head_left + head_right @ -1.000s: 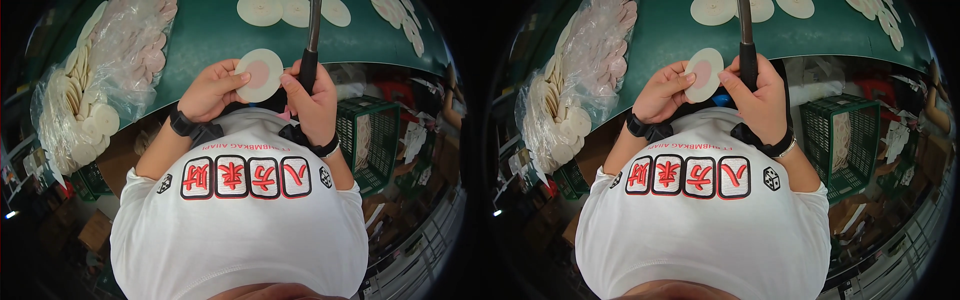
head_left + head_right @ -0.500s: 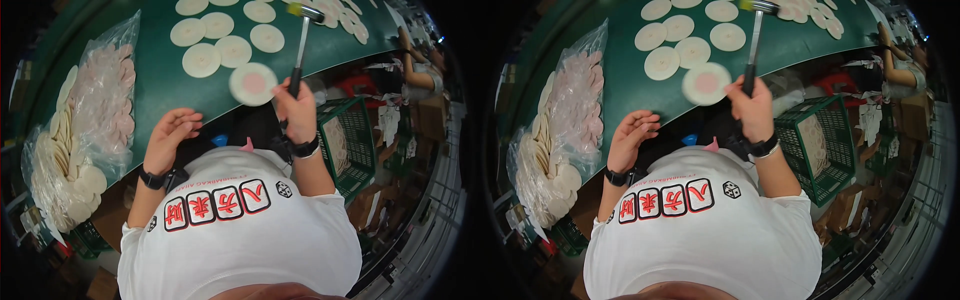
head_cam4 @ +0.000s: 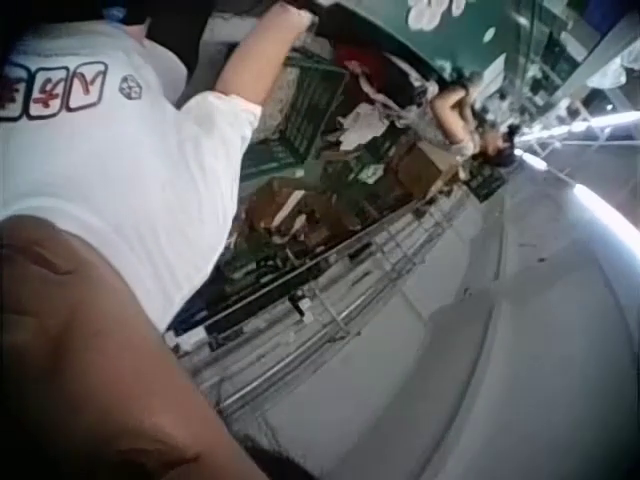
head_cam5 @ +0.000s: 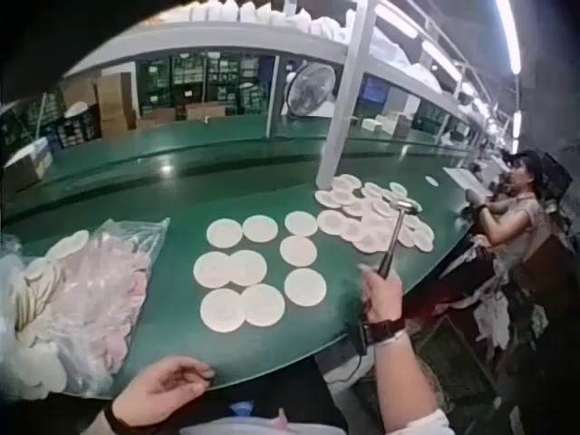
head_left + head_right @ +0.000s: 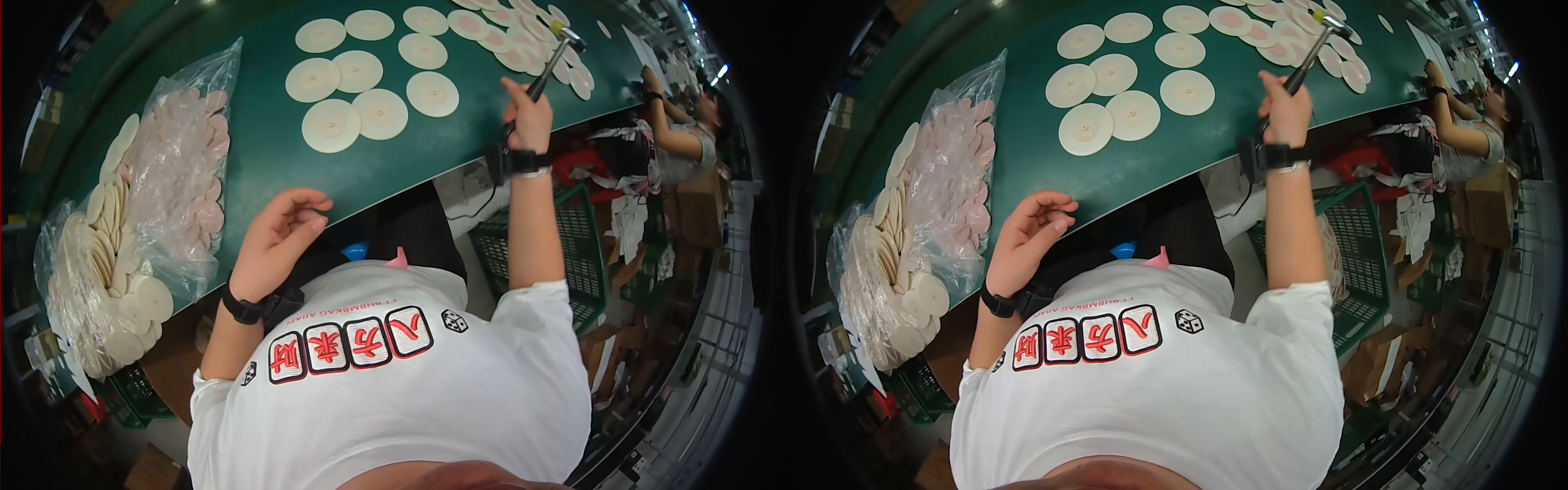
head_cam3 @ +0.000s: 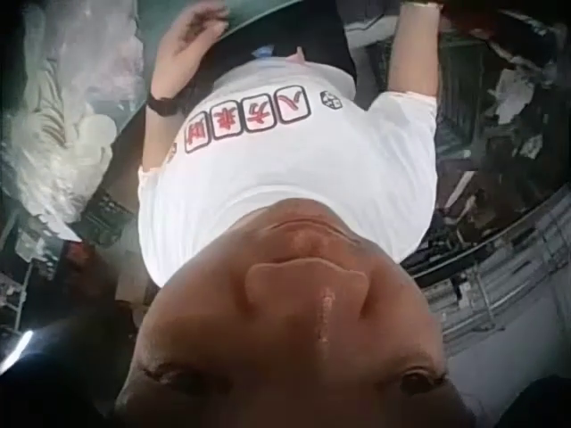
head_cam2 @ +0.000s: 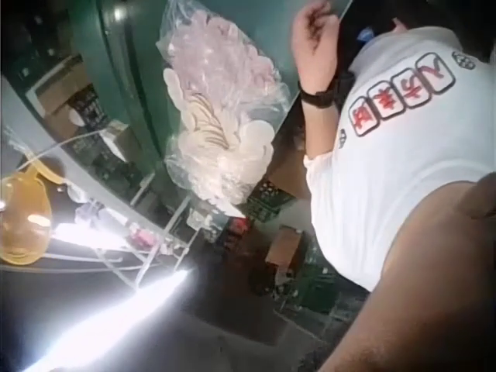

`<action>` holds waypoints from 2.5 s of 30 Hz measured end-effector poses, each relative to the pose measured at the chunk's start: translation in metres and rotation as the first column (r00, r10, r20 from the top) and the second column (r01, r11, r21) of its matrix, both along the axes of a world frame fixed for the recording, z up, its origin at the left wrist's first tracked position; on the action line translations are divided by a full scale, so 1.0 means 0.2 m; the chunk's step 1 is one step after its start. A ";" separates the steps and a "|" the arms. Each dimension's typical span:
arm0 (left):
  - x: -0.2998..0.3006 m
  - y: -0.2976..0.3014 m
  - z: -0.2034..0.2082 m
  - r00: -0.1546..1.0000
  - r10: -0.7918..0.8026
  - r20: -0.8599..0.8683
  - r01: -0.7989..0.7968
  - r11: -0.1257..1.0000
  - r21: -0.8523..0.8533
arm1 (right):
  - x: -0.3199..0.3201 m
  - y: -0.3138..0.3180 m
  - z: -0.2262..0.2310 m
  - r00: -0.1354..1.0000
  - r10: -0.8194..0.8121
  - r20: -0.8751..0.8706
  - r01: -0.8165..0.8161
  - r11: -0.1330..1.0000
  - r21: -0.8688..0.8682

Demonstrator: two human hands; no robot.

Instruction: Use a small hammer to tap and secure circular white components on an assembly line.

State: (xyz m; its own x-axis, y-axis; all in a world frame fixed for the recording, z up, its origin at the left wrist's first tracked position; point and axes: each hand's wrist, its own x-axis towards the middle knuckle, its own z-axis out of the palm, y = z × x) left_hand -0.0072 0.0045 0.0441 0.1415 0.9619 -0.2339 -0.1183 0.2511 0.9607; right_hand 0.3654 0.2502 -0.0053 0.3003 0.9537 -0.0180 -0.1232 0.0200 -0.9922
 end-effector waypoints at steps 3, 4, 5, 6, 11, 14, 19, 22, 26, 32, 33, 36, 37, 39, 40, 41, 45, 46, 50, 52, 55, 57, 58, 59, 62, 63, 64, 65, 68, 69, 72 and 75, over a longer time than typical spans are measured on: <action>0.05 0.12 0.25 0.848 -0.172 -0.500 0.295 0.939 0.177 | -0.07 -0.16 -0.01 0.990 0.082 -0.117 -0.082 0.997 -0.001; 0.06 0.18 0.28 0.847 -0.175 -0.502 0.297 0.939 0.175 | -0.09 -0.18 -0.02 0.989 0.092 -0.112 -0.095 0.995 -0.018; 0.08 0.26 0.32 0.757 -0.102 -0.645 0.385 0.867 0.315 | -0.11 -0.19 -0.03 0.989 0.102 -0.109 -0.106 0.994 -0.033; 0.07 0.34 0.33 0.650 -0.001 -0.760 0.495 0.760 0.422 | -0.14 -0.22 -0.04 0.988 0.105 -0.111 -0.110 0.993 -0.045; 0.20 0.85 0.36 0.390 0.215 -0.895 0.594 0.684 0.423 | -0.19 -0.23 -0.03 0.991 0.061 -0.123 -0.062 0.998 -0.006; 0.26 1.18 0.33 0.147 0.164 -0.975 0.656 0.722 0.220 | -0.25 -0.27 -0.02 0.990 0.056 -0.130 -0.054 0.998 0.018; 0.35 1.55 0.19 -0.035 0.104 -0.994 0.703 0.709 0.050 | -0.33 -0.33 0.00 0.996 0.023 -0.084 -0.017 0.997 0.075; 0.46 1.61 0.23 -0.177 0.014 -0.984 0.692 0.713 -0.114 | -0.36 -0.36 0.02 1.000 0.013 -0.013 -0.013 1.000 0.020; 0.48 1.61 0.21 -0.195 -0.129 -0.972 0.625 0.747 -0.225 | -0.38 -0.37 0.04 1.000 0.007 0.021 -0.007 1.000 -0.018; 0.28 1.49 0.21 -0.217 -0.155 -0.964 0.614 0.746 -0.258 | -0.39 -0.37 0.05 0.999 0.034 -0.011 -0.034 0.999 0.001; 0.23 1.45 0.20 -0.206 -0.152 -0.967 0.614 0.749 -0.249 | -0.38 -0.37 0.05 0.999 0.038 -0.009 -0.038 0.999 0.003; 0.10 1.34 0.21 -0.203 -0.163 -0.965 0.604 0.755 -0.255 | -0.37 -0.36 0.04 0.999 0.050 -0.012 -0.050 0.999 0.010; 0.07 1.30 0.23 -0.210 -0.170 -0.963 0.600 0.755 -0.264 | -0.36 -0.36 0.05 0.999 0.050 -0.014 -0.050 0.999 0.018; -0.02 1.20 0.23 -0.220 -0.183 -0.958 0.587 0.759 -0.280 | -0.37 -0.36 0.05 0.998 0.062 -0.022 -0.061 0.998 0.023; -0.06 1.16 0.22 -0.226 -0.158 -0.961 0.588 0.765 -0.263 | -0.37 -0.36 0.06 0.998 0.060 -0.020 -0.060 0.998 0.017; -0.09 1.12 0.22 -0.232 -0.132 -0.964 0.587 0.771 -0.247 | -0.38 -0.36 0.06 0.998 0.060 -0.017 -0.060 0.998 0.010; -0.12 1.04 0.18 -0.104 0.041 -0.994 0.667 0.744 -0.039 | -0.36 -0.37 0.04 0.998 0.063 -0.010 -0.063 0.998 0.004; -0.12 1.01 0.19 -0.031 0.115 -0.993 0.697 0.714 0.061 | -0.36 -0.36 0.04 0.998 0.062 -0.006 -0.062 0.998 0.007; -0.04 0.76 0.22 -0.153 0.083 -0.985 0.762 0.644 -0.064 | -0.38 -0.37 0.05 0.998 0.058 -0.035 -0.058 0.998 0.001; -0.04 0.63 0.18 -0.164 0.073 -0.984 0.760 0.645 -0.079 | -0.37 -0.37 0.05 0.997 0.062 -0.038 -0.062 0.998 -0.001; -0.07 0.48 0.13 -0.188 0.063 -0.980 0.755 0.648 -0.103 | -0.36 -0.36 0.04 0.997 0.070 -0.045 -0.070 0.998 0.007; -0.10 0.41 0.10 -0.152 0.098 -0.983 0.742 0.668 -0.049 | -0.35 -0.35 0.03 0.996 0.075 -0.045 -0.075 0.997 0.005; -0.11 0.37 0.09 -0.135 0.116 -0.984 0.737 0.675 -0.021 | -0.35 -0.35 0.02 0.996 0.075 -0.044 -0.075 0.997 0.004; -0.13 0.33 0.10 -0.143 0.111 -0.983 0.735 0.678 -0.030 | -0.34 -0.35 0.02 0.996 0.078 -0.053 -0.078 0.997 0.000; -0.23 0.20 0.13 -0.196 0.091 -0.976 0.691 0.719 -0.071 | -0.34 -0.35 0.03 0.996 0.075 -0.044 -0.075 0.997 0.004; -0.25 0.17 0.15 -0.204 0.087 -0.975 0.688 0.721 -0.079 | -0.34 -0.35 0.03 0.996 0.078 -0.052 -0.078 0.997 0.001; -0.27 0.15 0.17 -0.262 0.064 -0.963 0.659 0.741 -0.130 | -0.34 -0.36 0.03 0.996 0.077 -0.043 -0.077 0.997 -0.002; -0.29 0.13 0.20 -0.317 0.041 -0.947 0.628 0.758 -0.177 | -0.34 -0.36 0.03 0.997 0.075 -0.033 -0.075 0.997 -0.005; -0.29 0.18 0.24 -0.326 0.061 -0.943 0.624 0.763 -0.167 | -0.33 -0.35 0.03 0.997 0.073 -0.016 -0.073 0.997 -0.010; -0.29 0.24 0.24 -0.282 0.105 -0.954 0.655 0.747 -0.112 | -0.33 -0.35 0.03 0.998 0.070 -0.011 -0.070 0.997 -0.014; -0.30 0.45 0.19 -0.190 0.196 -0.962 0.692 0.722 0.010 | -0.33 -0.35 0.03 0.997 0.070 -0.011 -0.070 0.997 -0.012; -0.33 0.55 0.12 -0.098 0.288 -0.953 0.707 0.694 0.137 | -0.33 -0.34 0.03 0.997 0.071 -0.022 -0.071 0.997 -0.003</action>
State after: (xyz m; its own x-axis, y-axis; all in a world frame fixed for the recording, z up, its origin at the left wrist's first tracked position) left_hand -0.0729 0.1139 0.0689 0.5020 0.8628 0.0601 0.8621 -0.4937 -0.1140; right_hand 0.2985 0.1820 -0.0002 0.2310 0.9726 -0.0271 -0.1457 0.0071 -0.9893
